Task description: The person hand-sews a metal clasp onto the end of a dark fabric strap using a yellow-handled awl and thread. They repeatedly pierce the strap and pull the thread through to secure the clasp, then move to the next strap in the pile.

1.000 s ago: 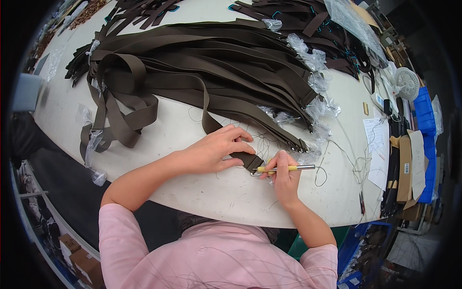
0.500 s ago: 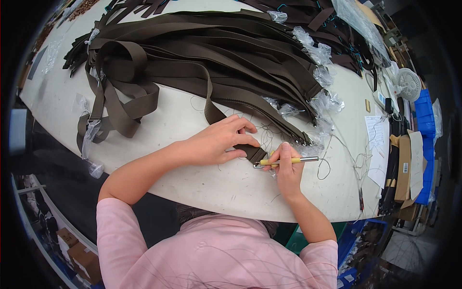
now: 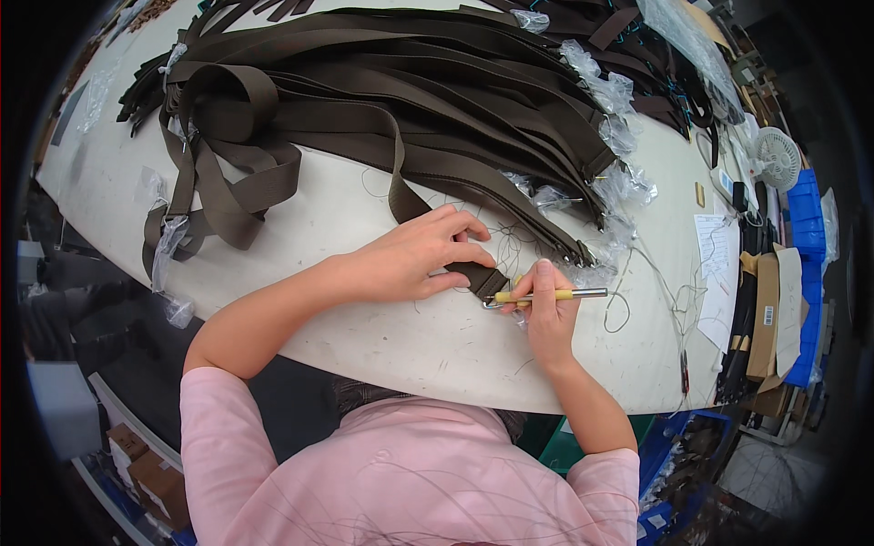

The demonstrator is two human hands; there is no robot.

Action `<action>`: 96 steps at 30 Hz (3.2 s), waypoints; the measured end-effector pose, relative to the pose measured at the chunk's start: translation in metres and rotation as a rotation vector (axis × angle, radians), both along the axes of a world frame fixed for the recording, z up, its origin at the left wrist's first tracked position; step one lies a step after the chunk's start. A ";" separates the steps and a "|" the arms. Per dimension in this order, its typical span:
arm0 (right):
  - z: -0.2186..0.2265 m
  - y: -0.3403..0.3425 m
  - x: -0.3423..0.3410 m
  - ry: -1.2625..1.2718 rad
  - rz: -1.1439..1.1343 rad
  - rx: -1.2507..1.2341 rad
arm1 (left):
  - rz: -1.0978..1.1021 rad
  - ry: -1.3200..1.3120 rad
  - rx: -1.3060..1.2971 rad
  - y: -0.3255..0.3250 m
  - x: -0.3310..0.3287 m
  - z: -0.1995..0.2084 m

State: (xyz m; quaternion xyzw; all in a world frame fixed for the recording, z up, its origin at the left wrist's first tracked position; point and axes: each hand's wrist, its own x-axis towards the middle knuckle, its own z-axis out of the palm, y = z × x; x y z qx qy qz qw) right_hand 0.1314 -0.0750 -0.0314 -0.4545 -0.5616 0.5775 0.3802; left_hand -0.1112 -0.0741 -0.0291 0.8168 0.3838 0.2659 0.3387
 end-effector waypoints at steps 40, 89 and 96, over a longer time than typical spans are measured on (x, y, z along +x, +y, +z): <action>-0.002 0.002 0.013 0.181 -0.108 0.003 | 0.263 0.078 0.093 -0.010 0.025 0.001; -0.004 0.013 0.011 0.056 -0.104 -0.061 | 0.220 -0.100 -0.199 0.003 0.038 -0.003; -0.012 0.007 0.026 0.083 -0.109 0.317 | 0.163 0.290 0.290 0.005 0.001 0.048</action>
